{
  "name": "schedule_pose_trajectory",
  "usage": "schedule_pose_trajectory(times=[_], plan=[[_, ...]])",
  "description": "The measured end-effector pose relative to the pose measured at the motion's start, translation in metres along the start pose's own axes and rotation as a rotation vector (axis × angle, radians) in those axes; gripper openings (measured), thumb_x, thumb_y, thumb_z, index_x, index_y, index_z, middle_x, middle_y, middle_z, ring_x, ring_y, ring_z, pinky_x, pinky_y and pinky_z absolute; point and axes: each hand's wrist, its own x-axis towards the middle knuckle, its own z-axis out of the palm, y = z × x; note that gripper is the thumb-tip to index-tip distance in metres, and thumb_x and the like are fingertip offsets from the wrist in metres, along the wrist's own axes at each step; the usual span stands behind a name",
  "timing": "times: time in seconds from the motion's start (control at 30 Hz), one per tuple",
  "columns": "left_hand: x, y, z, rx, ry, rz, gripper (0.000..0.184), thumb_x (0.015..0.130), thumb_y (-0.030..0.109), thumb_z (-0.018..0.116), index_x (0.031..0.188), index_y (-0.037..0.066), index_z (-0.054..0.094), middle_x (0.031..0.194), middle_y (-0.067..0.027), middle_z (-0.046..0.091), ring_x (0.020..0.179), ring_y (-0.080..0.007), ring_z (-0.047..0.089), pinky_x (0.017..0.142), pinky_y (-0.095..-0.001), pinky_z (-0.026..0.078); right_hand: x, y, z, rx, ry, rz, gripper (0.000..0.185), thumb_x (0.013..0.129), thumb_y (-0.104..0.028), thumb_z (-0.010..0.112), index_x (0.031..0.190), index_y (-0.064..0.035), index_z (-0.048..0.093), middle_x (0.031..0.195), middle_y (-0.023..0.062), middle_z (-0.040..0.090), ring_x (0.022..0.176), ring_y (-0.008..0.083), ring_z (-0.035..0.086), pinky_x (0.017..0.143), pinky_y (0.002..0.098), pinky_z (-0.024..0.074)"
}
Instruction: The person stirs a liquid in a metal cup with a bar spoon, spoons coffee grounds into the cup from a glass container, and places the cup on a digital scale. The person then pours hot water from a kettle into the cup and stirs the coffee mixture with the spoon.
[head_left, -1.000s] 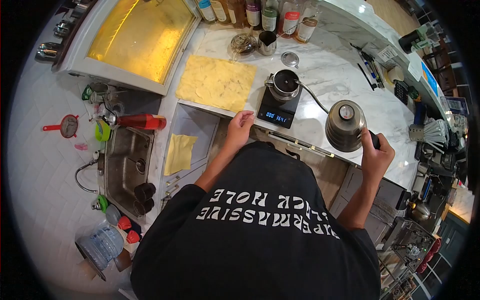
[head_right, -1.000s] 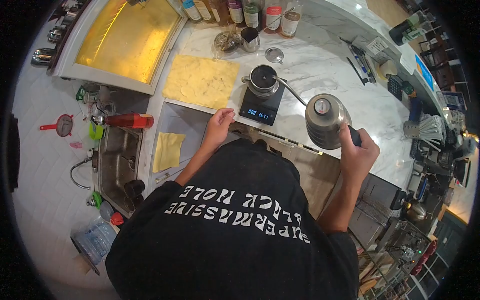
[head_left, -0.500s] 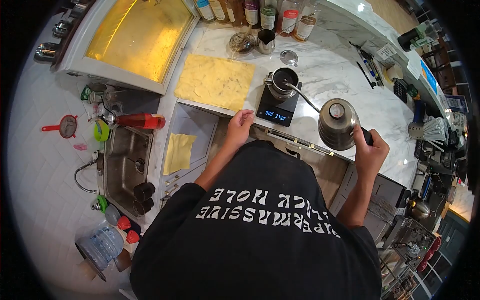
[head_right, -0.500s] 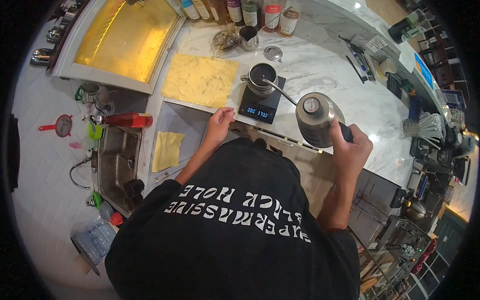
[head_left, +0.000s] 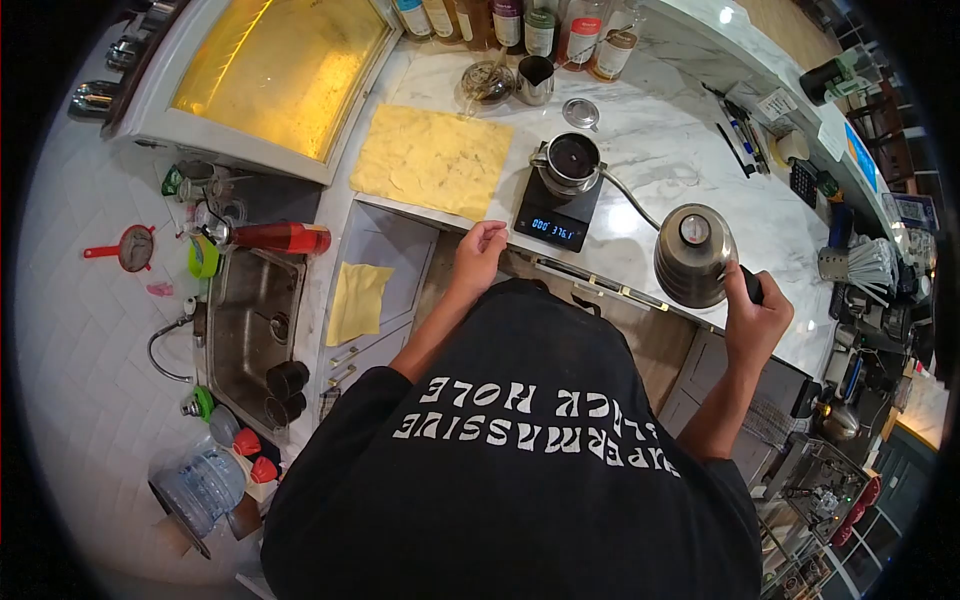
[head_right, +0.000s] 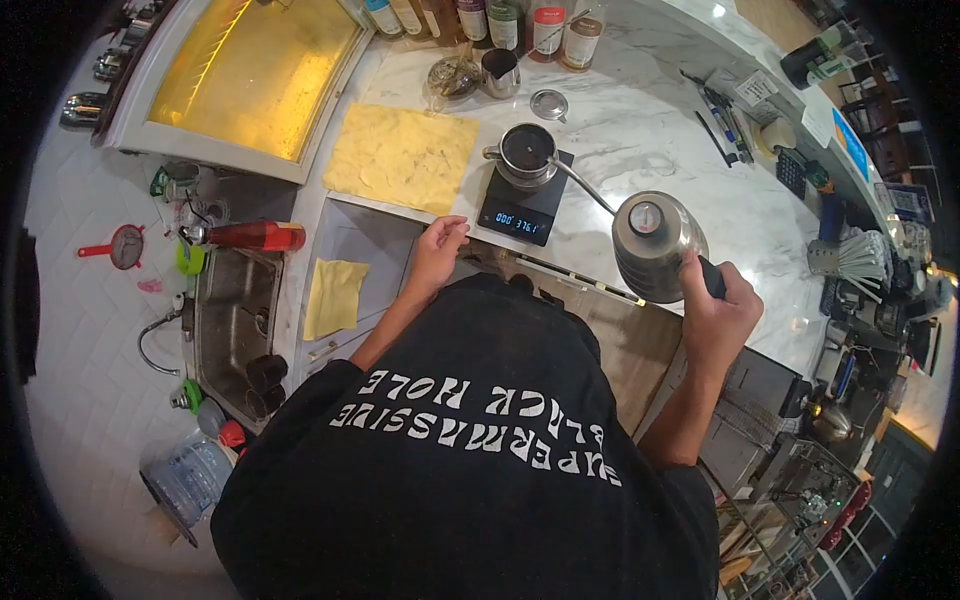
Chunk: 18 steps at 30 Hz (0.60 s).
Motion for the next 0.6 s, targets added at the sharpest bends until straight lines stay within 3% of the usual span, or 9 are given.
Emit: schedule_pose_trajectory(times=[0.1, 0.23, 0.33, 0.6], plan=[[-0.004, 0.011, -0.001, 0.081, -0.031, -0.039, 0.030, 0.103, 0.021, 0.063, 0.123, -0.001, 0.064, 0.109, -0.0070, 0.069, 0.096, -0.0142, 0.065, 0.087, -0.0282, 0.051, -0.002, 0.000, 0.003, 0.011, -0.014, -0.008, 0.042, 0.086, -0.020, 0.081, 0.064, 0.0045, 0.055, 0.053, 0.0005, 0.042, 0.056, 0.0075, 0.036, 0.049, 0.0294, 0.0306], [0.001, -0.003, -0.002, 0.024, -0.030, 0.001, 0.028, 0.102, 0.019, 0.064, 0.122, -0.001, 0.064, 0.107, -0.0064, 0.070, 0.094, -0.0129, 0.065, 0.085, -0.0273, 0.051, -0.003, -0.001, 0.011, 0.027, -0.022, -0.014, 0.037, 0.090, -0.018, 0.079, 0.068, 0.0044, 0.060, 0.058, -0.0039, 0.049, 0.059, 0.0039, 0.039, 0.051, 0.0254, 0.0286], [-0.001, -0.004, -0.002, -0.002, -0.006, -0.001, 0.025, 0.100, 0.015, 0.065, 0.118, -0.002, 0.066, 0.102, -0.0061, 0.071, 0.090, -0.0107, 0.064, 0.084, -0.0263, 0.052, -0.002, -0.007, 0.015, 0.060, 0.022, -0.010, 0.041, 0.086, -0.020, 0.081, 0.065, 0.0042, 0.055, 0.054, -0.0004, 0.043, 0.057, 0.0069, 0.036, 0.050, 0.0287, 0.0305], [-0.007, -0.007, -0.001, -0.027, 0.007, -0.046, 0.024, 0.100, 0.015, 0.066, 0.117, -0.002, 0.066, 0.102, -0.0056, 0.070, 0.089, -0.0108, 0.063, 0.083, -0.0266, 0.052, -0.002, -0.002, 0.005, 0.003, 0.027, 0.017, 0.040, 0.086, -0.020, 0.081, 0.066, 0.0046, 0.057, 0.054, 0.0006, 0.045, 0.057, 0.0071, 0.038, 0.051, 0.0279, 0.0331]])
